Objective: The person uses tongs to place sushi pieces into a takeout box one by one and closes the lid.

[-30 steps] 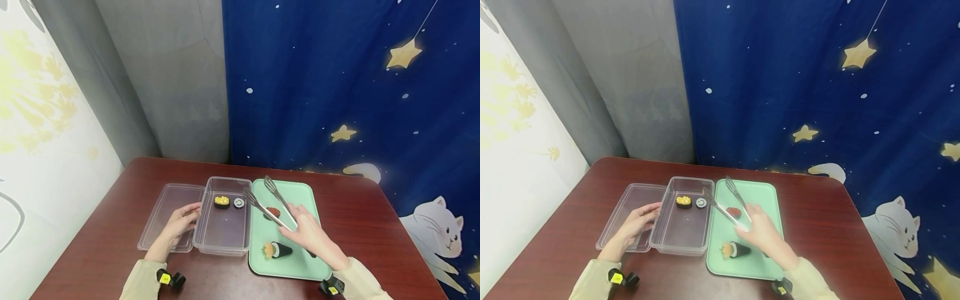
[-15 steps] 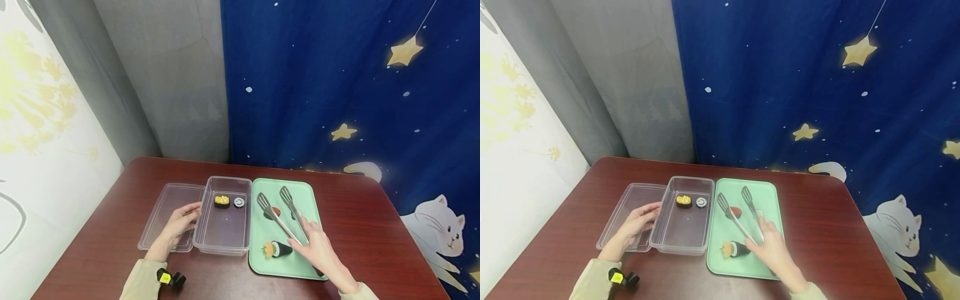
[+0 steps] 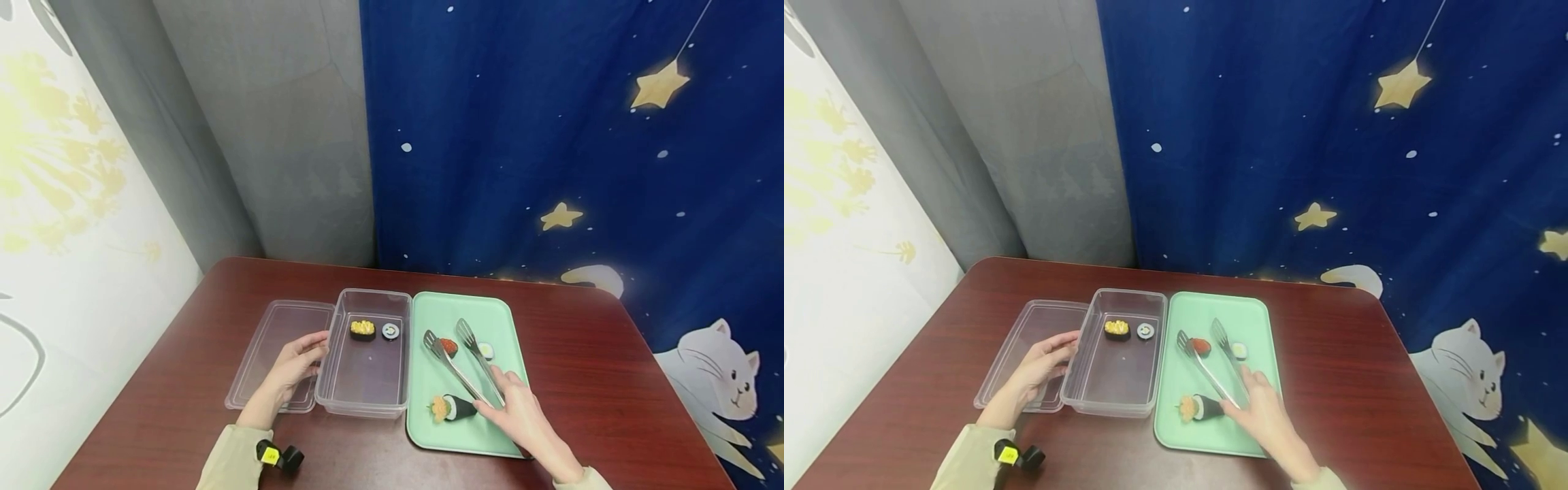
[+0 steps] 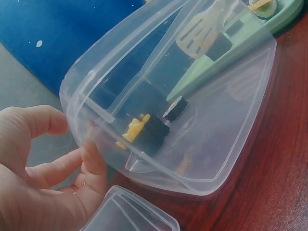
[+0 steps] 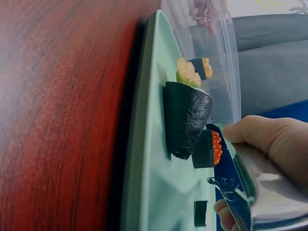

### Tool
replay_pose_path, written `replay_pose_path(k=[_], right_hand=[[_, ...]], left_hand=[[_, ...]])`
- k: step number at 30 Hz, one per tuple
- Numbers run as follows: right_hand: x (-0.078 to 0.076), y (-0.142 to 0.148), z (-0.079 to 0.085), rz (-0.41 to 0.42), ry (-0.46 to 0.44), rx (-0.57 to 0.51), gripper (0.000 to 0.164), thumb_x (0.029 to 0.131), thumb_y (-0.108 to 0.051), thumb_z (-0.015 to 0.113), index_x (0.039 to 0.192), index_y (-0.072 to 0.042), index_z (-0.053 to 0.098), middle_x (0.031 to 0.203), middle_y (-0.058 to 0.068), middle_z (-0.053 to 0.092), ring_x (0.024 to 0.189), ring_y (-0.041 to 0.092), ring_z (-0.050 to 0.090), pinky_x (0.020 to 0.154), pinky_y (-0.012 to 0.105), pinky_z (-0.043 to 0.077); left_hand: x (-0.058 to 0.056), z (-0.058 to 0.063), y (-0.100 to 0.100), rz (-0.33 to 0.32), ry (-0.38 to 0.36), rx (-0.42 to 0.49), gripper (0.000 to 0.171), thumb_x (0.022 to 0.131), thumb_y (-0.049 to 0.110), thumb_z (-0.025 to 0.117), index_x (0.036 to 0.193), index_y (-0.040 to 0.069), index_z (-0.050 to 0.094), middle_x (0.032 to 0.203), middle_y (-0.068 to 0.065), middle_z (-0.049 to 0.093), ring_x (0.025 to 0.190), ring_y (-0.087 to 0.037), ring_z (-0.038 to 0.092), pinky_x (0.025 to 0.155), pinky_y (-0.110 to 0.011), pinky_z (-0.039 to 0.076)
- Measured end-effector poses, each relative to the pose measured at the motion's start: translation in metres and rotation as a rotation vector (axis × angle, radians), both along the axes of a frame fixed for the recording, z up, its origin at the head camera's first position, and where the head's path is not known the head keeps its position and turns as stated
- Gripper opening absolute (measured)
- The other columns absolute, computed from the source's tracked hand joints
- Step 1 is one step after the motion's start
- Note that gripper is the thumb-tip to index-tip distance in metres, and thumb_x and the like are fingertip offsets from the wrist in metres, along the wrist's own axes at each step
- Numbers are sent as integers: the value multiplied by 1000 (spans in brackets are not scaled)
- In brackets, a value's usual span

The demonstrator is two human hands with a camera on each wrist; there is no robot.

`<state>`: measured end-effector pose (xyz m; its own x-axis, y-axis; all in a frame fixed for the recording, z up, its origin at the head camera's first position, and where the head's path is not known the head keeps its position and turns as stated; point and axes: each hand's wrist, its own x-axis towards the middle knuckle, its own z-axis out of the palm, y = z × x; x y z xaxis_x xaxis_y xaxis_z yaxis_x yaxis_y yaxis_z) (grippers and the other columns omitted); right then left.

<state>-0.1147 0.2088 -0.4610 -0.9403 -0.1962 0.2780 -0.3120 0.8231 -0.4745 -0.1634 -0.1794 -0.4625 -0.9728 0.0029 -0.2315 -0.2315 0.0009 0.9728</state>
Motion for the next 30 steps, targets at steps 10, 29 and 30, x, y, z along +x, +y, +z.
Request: replay_pose_path(k=[10, 29, 30], right_hand=[[-4, 0, -1, 24, -14, 21, 62, 66, -18, 80, 118, 8, 59, 76, 3, 52, 60, 9, 38, 50, 24, 36], [-12, 9, 7, 148, 57, 75, 52, 64, -16, 81, 111, 1, 66, 75, -1, 52, 62, 8, 43, 51, 25, 39], [-12, 10, 7, 154, 55, 77, 54, 63, -17, 81, 111, 2, 66, 76, -1, 53, 62, 8, 44, 52, 26, 40]], left_hand=[[0, 0, 0, -2, 1, 2, 46, 90, 5, 57, 132, -8, 45, 109, -9, 60, 78, -5, 54, 57, -20, 47], [-2, -3, 0, 0, 3, 28, 44, 89, 3, 55, 130, -9, 47, 105, -7, 60, 79, -6, 53, 57, -20, 46], [-2, -3, 0, 0, 3, 29, 44, 89, 3, 55, 130, -9, 47, 105, -7, 60, 79, -6, 53, 57, -20, 46]])
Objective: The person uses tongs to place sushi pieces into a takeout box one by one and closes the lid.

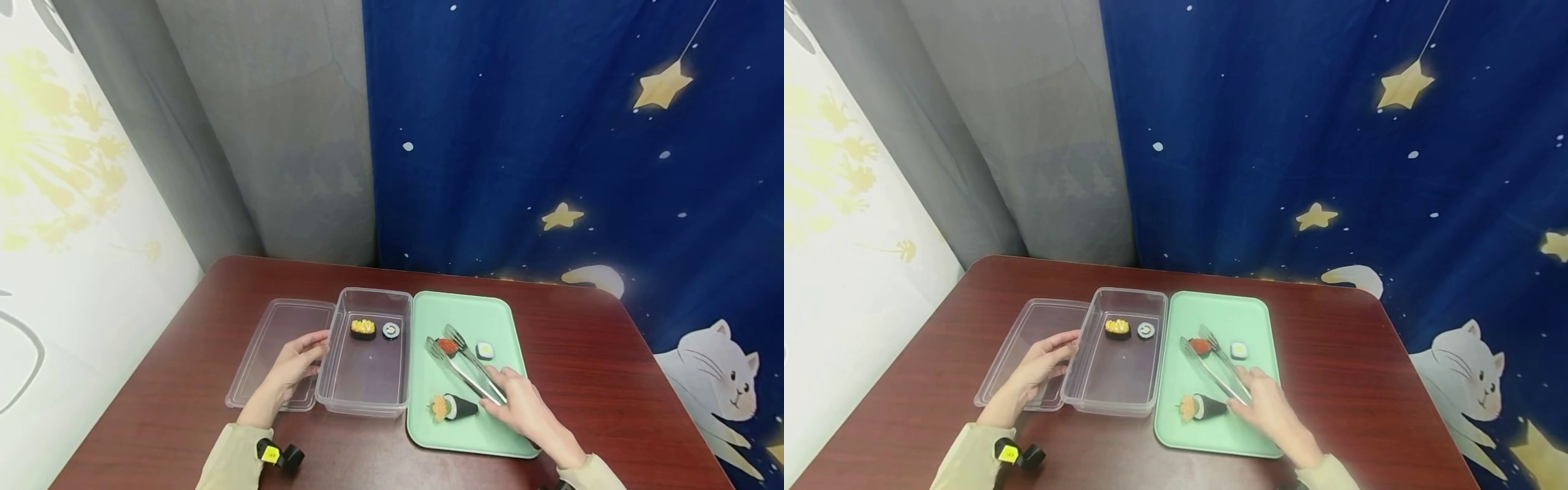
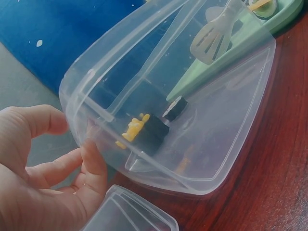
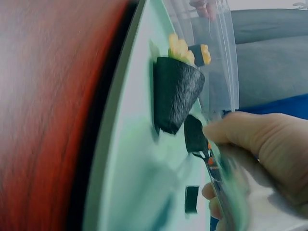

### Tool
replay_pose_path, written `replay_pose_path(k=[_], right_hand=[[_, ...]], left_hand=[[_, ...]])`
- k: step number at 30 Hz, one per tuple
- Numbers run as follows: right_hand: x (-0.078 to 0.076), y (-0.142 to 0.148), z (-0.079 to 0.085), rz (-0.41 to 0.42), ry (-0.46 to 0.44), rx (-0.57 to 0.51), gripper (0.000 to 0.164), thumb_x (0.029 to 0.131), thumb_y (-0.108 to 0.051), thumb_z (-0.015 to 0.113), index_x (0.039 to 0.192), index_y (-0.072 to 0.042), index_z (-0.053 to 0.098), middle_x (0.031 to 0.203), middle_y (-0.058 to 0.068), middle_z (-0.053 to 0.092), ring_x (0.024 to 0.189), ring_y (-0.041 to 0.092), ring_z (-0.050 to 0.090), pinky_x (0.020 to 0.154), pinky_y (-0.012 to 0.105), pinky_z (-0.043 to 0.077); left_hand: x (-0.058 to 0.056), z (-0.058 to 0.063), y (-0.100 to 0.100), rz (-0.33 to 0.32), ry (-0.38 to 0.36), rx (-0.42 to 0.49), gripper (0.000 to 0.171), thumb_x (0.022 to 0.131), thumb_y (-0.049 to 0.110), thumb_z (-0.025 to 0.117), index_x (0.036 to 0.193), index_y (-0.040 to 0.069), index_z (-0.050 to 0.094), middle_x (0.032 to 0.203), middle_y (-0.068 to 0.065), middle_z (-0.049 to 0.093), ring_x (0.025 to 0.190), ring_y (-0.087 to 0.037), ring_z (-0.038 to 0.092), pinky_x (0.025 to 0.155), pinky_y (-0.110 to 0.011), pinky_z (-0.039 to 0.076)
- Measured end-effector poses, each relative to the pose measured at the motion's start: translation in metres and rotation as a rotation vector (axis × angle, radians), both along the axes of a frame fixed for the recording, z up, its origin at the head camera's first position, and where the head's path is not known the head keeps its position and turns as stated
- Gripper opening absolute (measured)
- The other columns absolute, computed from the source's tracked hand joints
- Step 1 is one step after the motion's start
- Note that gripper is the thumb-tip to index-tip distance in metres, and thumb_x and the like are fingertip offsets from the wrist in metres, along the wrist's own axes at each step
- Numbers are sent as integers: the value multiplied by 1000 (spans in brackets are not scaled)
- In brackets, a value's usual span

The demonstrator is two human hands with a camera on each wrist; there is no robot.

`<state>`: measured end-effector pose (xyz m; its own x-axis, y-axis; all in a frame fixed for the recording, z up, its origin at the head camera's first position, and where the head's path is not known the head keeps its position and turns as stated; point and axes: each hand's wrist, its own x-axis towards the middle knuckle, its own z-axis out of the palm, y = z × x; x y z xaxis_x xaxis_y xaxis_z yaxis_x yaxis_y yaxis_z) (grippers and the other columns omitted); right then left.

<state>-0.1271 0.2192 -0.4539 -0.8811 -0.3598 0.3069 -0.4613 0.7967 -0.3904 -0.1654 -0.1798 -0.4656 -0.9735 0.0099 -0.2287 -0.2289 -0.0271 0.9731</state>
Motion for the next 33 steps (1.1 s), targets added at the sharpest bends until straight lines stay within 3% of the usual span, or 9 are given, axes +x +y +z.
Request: replay_pose_path(k=[17, 27, 33], right_hand=[[-31, 34, 7, 197, -88, 46, 48, 72, -13, 78, 115, 4, 64, 78, -2, 54, 63, 7, 45, 52, 22, 38], [-29, 34, -4, 176, -39, -36, 47, 72, -7, 77, 116, 4, 63, 80, 0, 57, 62, 4, 43, 51, 19, 37], [-30, 33, 6, 188, 27, -101, 46, 70, -3, 77, 114, 5, 64, 80, 2, 57, 59, 5, 43, 48, 18, 36]], left_hand=[[0, 0, 0, 1, 2, -18, 43, 90, 4, 55, 130, -9, 47, 109, -11, 60, 79, -6, 53, 57, -19, 46], [0, 0, 0, -2, -5, -27, 42, 90, 5, 55, 130, -8, 47, 109, -9, 60, 81, -7, 52, 58, -19, 46], [1, 2, -1, -16, 0, -29, 44, 91, 5, 54, 131, -9, 45, 109, -9, 60, 82, -7, 52, 58, -20, 46]])
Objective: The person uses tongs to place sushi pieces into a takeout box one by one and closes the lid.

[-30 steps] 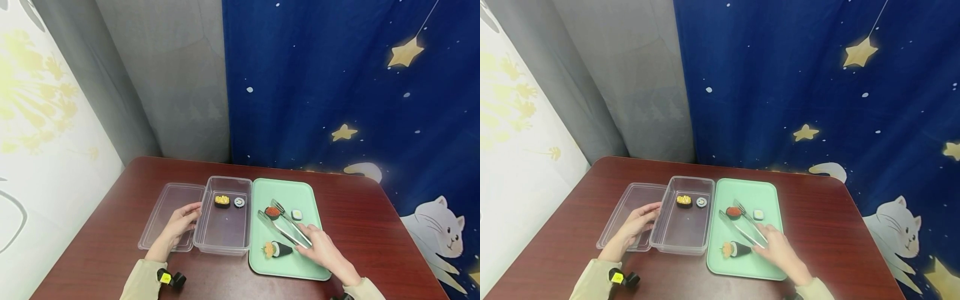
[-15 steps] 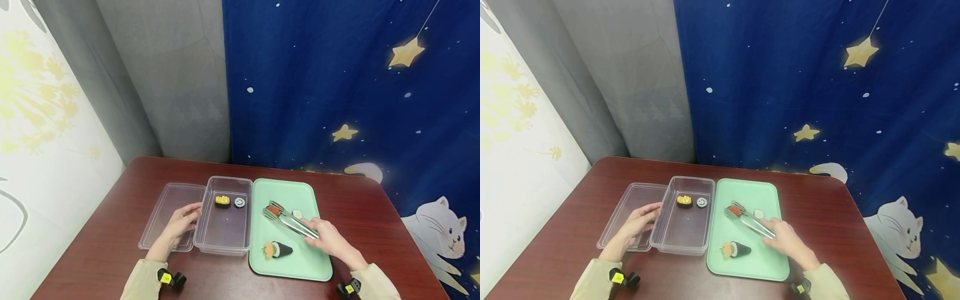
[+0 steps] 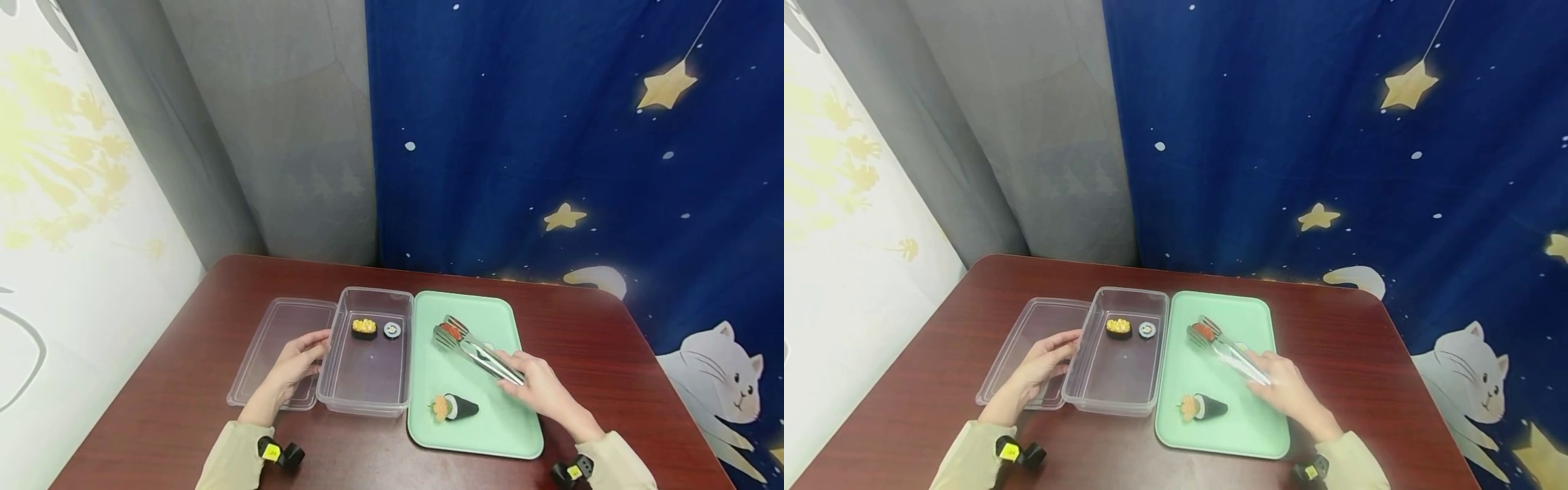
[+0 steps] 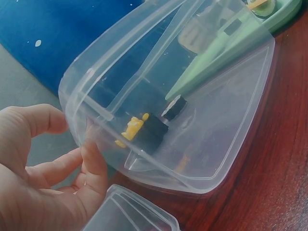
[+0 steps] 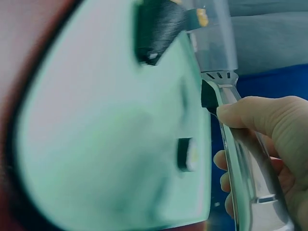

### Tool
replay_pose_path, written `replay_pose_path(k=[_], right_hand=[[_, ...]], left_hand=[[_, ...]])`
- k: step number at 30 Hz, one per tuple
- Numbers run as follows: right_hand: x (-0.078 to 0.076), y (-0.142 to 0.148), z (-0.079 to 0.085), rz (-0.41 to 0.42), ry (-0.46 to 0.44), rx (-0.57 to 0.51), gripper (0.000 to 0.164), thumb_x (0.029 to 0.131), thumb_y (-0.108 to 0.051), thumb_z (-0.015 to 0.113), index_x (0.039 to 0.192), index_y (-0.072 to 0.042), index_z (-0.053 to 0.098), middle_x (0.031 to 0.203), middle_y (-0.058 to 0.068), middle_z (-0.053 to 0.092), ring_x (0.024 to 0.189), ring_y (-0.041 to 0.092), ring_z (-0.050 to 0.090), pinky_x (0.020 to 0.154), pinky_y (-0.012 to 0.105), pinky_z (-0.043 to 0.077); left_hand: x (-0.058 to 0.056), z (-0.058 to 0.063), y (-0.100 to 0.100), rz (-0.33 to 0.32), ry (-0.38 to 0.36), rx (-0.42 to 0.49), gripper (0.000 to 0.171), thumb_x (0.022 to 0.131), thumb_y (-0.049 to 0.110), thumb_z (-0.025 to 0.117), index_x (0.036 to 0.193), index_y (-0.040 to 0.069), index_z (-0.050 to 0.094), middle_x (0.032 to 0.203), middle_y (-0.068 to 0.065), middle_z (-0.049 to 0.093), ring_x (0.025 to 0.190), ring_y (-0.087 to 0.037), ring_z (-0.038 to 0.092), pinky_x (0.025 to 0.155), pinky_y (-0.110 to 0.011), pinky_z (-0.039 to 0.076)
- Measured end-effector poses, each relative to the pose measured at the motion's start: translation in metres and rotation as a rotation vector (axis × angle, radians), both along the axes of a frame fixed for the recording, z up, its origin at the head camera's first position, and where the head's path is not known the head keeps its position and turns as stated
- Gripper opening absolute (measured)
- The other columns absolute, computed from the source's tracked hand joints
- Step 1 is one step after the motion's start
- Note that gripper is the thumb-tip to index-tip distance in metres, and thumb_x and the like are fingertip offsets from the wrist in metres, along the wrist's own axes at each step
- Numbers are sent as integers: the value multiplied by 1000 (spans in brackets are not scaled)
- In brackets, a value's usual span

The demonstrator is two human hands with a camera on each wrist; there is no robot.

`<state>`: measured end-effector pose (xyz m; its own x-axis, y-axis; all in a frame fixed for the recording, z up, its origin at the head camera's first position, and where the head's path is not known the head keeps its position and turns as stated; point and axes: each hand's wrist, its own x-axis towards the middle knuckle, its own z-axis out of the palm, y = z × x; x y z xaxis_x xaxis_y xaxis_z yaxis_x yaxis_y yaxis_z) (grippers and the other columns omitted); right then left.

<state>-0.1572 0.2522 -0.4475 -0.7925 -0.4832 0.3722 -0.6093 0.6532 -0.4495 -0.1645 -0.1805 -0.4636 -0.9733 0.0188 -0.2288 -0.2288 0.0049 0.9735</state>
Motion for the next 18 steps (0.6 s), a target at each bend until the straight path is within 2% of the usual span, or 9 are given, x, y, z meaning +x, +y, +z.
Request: replay_pose_path(k=[7, 15, 18], right_hand=[[-4, -5, 24, -35, -30, 16, 50, 73, -6, 78, 120, 1, 62, 84, 2, 58, 60, 2, 44, 45, 18, 38], [-14, -17, 38, 24, 29, 30, 50, 75, -8, 76, 122, -2, 61, 88, 1, 59, 64, 9, 49, 50, 17, 38], [-18, -25, 43, 43, 23, 43, 51, 76, -10, 76, 124, -2, 60, 88, 0, 59, 65, 12, 49, 52, 19, 39]], left_hand=[[1, 2, 1, 0, 3, -6, 45, 92, 6, 54, 133, -10, 43, 110, -10, 59, 83, -7, 51, 59, -21, 47], [-1, 0, 1, 8, 8, 20, 44, 91, 3, 54, 131, -11, 43, 101, -6, 60, 80, -5, 51, 59, -18, 46], [-1, -1, 0, 9, 7, 25, 43, 91, 2, 53, 131, -12, 44, 101, -6, 60, 79, -5, 51, 59, -18, 45]])
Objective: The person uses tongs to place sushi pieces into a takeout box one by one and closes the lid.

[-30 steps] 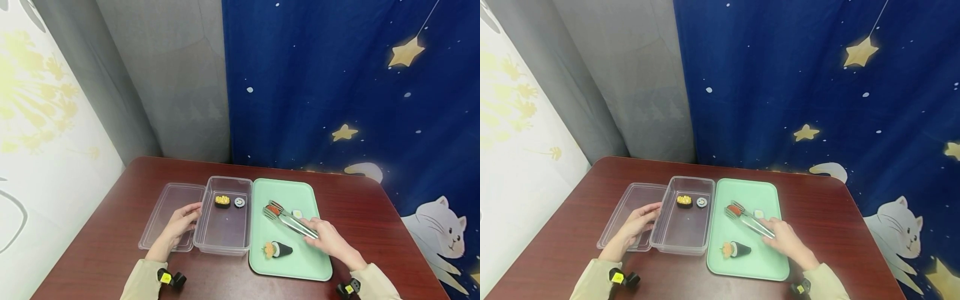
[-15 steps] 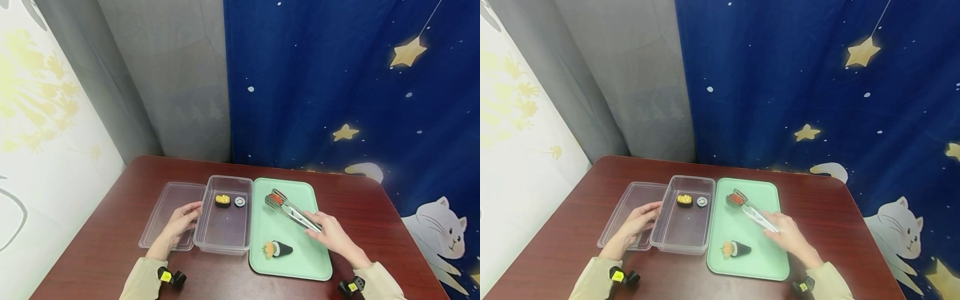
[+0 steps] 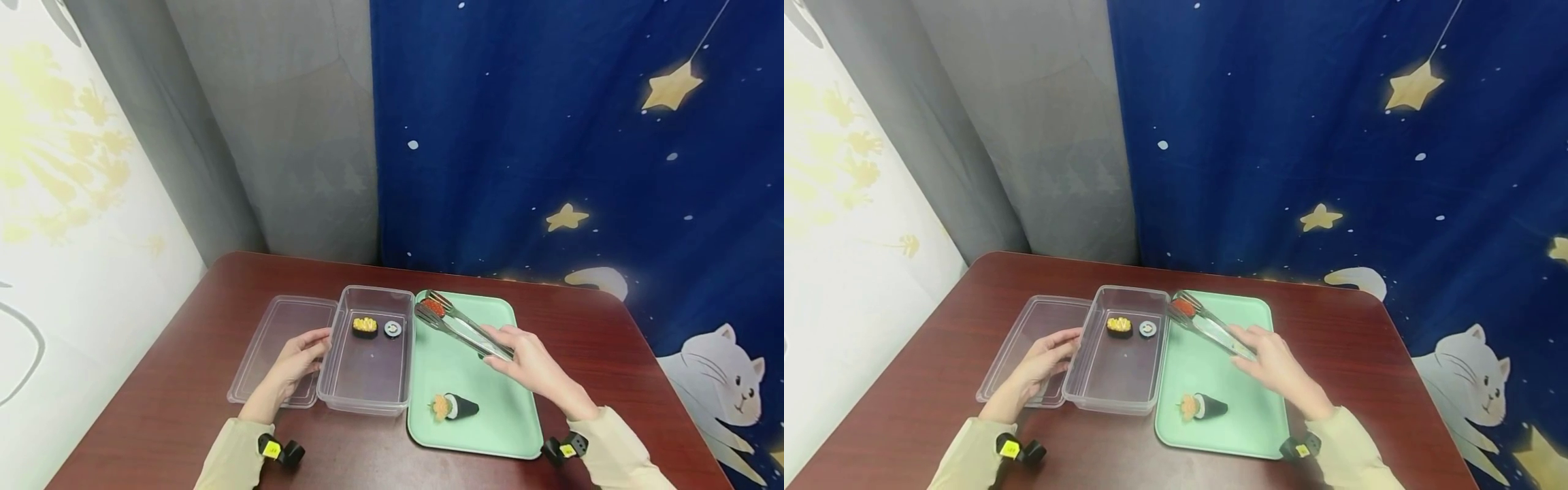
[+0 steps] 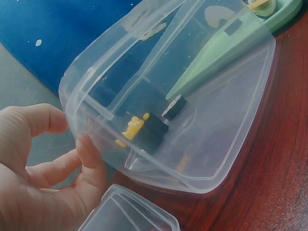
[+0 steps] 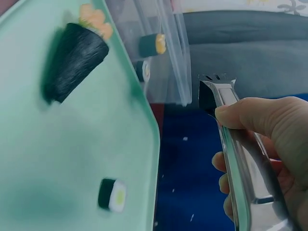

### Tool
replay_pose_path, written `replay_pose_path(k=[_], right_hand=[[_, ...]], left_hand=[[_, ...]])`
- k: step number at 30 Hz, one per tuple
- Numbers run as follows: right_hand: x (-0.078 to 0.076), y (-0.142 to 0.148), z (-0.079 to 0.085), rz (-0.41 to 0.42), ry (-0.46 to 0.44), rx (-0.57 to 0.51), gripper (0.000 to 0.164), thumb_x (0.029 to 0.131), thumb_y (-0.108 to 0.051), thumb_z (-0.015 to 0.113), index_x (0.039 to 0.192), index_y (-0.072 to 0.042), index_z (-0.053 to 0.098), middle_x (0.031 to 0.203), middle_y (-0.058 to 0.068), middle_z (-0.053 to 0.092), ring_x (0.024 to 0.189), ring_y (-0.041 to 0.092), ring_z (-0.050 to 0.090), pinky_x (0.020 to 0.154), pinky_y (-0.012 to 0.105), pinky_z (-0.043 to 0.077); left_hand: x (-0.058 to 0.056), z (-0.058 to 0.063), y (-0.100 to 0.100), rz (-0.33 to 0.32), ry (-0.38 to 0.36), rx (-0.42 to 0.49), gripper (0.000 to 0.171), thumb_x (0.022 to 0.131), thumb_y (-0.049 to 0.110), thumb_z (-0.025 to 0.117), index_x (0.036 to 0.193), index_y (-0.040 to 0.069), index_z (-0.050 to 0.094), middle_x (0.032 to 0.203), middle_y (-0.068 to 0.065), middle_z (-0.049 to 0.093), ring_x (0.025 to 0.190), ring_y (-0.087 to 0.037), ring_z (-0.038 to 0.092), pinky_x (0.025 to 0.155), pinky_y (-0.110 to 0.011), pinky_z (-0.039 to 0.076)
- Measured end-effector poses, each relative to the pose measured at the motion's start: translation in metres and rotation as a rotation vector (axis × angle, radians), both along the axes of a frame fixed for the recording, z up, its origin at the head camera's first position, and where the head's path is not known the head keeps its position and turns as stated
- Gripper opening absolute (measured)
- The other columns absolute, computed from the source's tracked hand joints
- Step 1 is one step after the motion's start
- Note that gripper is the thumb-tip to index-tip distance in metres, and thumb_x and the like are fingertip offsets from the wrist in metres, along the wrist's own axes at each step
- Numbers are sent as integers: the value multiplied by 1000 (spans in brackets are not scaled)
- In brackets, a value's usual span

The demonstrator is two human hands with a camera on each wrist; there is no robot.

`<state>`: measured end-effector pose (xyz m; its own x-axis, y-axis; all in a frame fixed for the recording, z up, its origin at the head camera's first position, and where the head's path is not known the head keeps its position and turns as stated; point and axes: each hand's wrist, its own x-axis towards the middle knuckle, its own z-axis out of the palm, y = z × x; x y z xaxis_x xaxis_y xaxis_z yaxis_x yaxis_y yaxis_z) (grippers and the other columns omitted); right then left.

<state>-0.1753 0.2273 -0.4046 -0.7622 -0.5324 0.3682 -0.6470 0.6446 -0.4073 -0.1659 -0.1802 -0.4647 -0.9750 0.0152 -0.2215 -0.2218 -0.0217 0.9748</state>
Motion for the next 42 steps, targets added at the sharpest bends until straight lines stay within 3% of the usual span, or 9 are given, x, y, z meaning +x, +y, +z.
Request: replay_pose_path(k=[13, 30, 42], right_hand=[[-15, -48, 8, 127, -50, 50, 52, 78, -13, 74, 126, -1, 58, 83, -4, 54, 66, 17, 49, 57, 22, 41], [-27, -89, 8, 252, -52, 170, 49, 78, -16, 73, 124, -4, 60, 75, -6, 48, 64, 7, 39, 55, 20, 36], [-35, -106, 13, 333, -123, 288, 51, 79, -13, 71, 126, 1, 58, 84, 7, 60, 64, 8, 39, 57, 22, 37]], left_hand=[[0, -1, -1, -6, -4, 20, 43, 91, 0, 52, 131, -12, 43, 97, -3, 60, 77, -4, 51, 58, -17, 46], [-1, -2, 0, 0, 1, 20, 43, 89, -1, 52, 130, -13, 44, 98, -5, 60, 78, -5, 52, 58, -17, 46], [-1, -2, -1, -3, 0, 35, 43, 89, -1, 52, 130, -13, 44, 94, 0, 60, 75, -3, 51, 57, -17, 45]])
